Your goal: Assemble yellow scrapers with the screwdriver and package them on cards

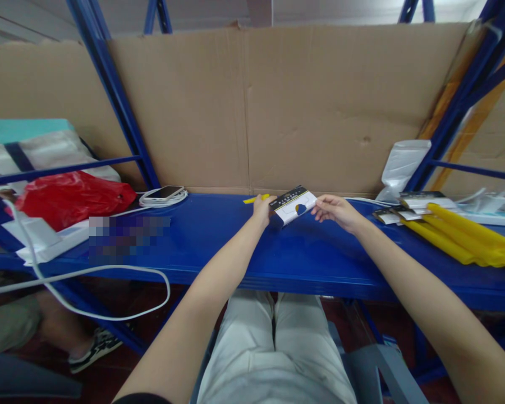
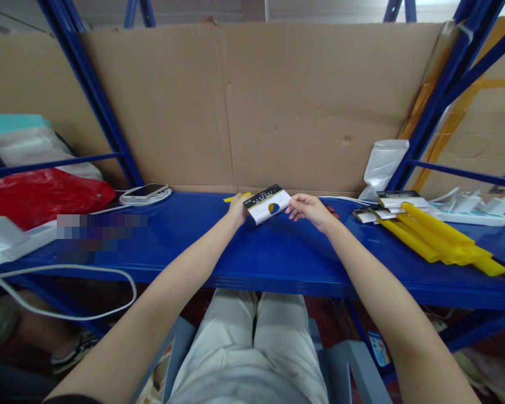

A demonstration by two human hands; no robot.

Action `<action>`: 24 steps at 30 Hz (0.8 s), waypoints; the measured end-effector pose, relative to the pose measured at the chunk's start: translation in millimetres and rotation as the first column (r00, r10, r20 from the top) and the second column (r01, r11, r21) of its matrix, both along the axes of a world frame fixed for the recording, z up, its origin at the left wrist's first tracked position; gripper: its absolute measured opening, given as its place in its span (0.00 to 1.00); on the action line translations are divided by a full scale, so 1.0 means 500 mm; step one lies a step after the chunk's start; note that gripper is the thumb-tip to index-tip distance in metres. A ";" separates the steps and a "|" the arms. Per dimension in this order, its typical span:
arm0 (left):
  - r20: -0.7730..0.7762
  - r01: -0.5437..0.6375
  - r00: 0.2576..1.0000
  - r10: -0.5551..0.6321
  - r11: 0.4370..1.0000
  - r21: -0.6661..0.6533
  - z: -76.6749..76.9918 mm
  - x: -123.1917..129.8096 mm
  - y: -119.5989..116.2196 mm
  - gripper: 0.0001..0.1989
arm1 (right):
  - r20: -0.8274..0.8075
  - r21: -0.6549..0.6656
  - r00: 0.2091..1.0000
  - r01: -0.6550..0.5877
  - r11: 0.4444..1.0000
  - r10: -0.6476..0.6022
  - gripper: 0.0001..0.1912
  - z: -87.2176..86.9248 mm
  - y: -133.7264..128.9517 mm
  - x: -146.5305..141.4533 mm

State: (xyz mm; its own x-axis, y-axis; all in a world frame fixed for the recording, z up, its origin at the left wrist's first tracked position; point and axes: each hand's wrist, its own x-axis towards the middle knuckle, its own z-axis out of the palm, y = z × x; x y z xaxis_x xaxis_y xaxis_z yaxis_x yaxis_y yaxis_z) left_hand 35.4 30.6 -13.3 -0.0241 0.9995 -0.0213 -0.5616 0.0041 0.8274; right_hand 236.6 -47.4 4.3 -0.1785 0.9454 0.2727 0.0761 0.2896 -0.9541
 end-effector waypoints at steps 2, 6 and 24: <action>-0.129 -0.092 0.988 0.088 0.995 -0.028 0.009 -0.008 -0.007 0.15 | -0.008 -0.004 1.000 0.023 1.000 -0.024 0.18 0.002 -0.001 0.000; -0.254 -0.158 0.957 0.140 0.986 -0.052 0.022 -0.011 -0.017 0.13 | -0.023 -0.032 0.988 0.150 0.988 -0.151 0.11 0.004 0.003 0.005; -0.251 -0.205 0.951 0.178 0.975 -0.088 0.027 -0.003 -0.030 0.18 | -0.029 -0.224 0.904 0.410 0.884 -0.427 0.05 -0.019 0.040 0.050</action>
